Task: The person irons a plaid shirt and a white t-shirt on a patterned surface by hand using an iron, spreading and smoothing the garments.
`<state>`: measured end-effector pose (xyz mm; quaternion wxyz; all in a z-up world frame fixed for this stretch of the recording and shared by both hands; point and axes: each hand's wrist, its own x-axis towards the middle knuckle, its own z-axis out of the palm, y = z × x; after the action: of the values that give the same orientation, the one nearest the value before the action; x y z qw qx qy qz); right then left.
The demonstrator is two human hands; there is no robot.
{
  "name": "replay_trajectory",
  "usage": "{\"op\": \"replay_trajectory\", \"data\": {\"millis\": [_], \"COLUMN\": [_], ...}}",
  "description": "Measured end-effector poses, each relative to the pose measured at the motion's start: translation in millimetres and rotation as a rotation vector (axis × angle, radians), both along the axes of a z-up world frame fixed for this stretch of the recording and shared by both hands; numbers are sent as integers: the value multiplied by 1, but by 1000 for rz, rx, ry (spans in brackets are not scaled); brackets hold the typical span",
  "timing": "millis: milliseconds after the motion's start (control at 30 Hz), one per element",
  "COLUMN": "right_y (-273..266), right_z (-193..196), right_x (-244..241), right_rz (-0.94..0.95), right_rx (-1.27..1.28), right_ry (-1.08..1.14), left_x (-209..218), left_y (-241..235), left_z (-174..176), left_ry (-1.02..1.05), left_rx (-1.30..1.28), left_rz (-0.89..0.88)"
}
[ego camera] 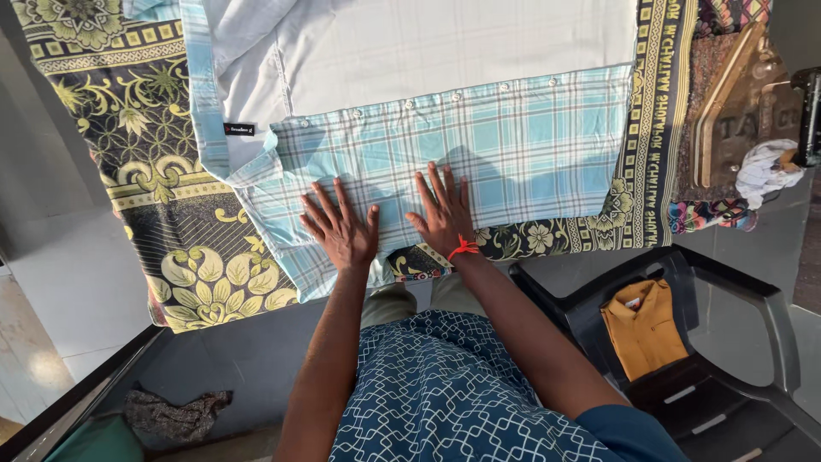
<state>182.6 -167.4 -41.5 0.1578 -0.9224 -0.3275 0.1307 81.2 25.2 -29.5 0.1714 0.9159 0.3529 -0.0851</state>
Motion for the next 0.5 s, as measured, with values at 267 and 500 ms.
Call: {"op": "replay_trajectory", "data": {"millis": [267, 500], "right_y": [-196, -129], "right_z": [18, 21], "right_x": [89, 43], "right_rz": [-386, -94], "right_rx": [-286, -82], "right_ry": [-231, -64], "left_x": [-24, -34], "left_y": [20, -37], "left_z": [12, 24], "left_ry": [7, -101], "left_rx": [113, -224], "left_rz": [-230, -616]}}
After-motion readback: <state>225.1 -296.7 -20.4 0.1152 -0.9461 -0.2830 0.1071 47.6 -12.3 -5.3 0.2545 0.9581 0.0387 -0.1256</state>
